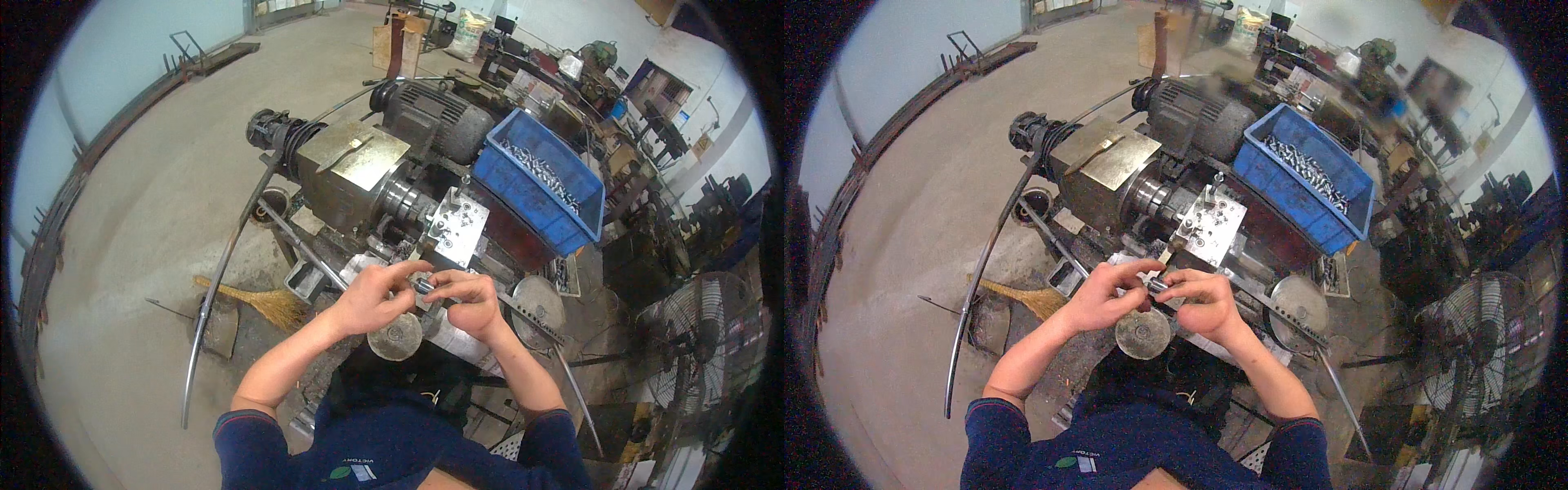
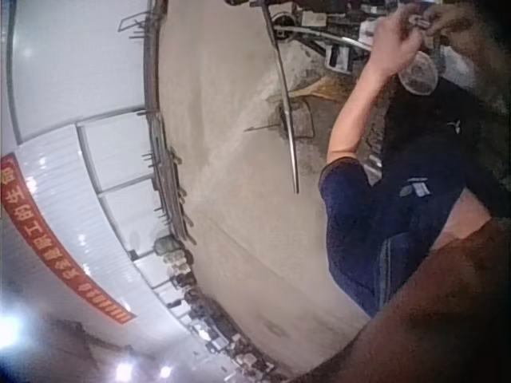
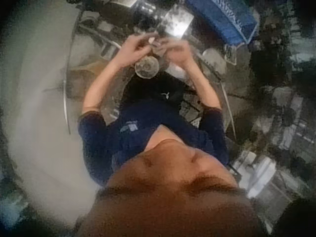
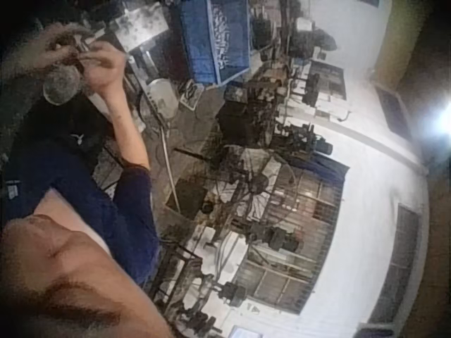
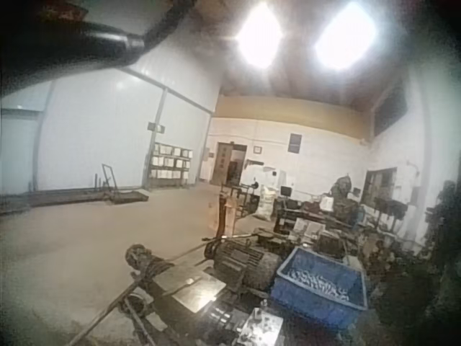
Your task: The person operates a metal turning machine, repeatedly inserting small metal parts into the chuck, engaging the machine with a lever, and removing the processed parts. The person places the finished parts into a perforated metal basket on the floor.
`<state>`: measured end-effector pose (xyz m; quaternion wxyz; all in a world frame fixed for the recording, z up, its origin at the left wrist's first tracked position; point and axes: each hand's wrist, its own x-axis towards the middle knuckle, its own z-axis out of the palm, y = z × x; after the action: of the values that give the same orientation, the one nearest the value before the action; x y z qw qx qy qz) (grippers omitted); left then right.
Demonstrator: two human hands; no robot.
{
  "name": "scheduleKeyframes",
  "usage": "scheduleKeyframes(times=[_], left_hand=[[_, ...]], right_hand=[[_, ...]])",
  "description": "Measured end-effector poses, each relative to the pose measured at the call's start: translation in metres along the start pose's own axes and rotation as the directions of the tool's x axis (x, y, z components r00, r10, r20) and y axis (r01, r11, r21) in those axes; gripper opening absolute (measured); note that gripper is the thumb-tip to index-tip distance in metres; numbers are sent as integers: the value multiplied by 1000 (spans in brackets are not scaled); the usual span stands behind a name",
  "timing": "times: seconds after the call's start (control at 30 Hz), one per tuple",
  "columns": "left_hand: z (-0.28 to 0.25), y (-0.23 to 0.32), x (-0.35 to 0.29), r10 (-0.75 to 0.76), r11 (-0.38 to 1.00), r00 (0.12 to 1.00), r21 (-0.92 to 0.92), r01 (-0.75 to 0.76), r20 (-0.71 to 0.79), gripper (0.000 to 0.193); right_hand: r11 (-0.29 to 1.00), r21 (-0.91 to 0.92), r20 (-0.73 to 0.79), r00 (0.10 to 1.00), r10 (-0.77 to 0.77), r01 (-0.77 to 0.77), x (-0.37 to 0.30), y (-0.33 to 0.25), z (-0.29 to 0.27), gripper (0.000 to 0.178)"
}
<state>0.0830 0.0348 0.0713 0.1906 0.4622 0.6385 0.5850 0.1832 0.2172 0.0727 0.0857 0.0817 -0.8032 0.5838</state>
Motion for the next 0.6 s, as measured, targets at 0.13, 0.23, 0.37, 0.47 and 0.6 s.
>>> scheduleKeyframes(times=[0.13,0.23,0.37,0.47,0.6], left_hand=[[0,1,-1,-35,998,993,-62,28,-111,32],[-4,-9,-7,2,999,981,33,4,-193,25],[-35,-29,-48,-137,944,978,278,177,-160,23],[-60,-33,-89,-313,854,925,363,373,-215,23],[-91,-44,-150,-258,521,909,745,416,-327,18]], right_hand=[[965,259,-60,997,57,-40,-1,13,1,47],[955,256,-126,974,188,-151,-1,16,-2,46],[959,-285,-121,992,-45,9,14,11,-23,40],[893,-440,-90,985,-147,94,43,19,-38,38],[594,-801,-23,986,-164,80,96,48,-37,36]])
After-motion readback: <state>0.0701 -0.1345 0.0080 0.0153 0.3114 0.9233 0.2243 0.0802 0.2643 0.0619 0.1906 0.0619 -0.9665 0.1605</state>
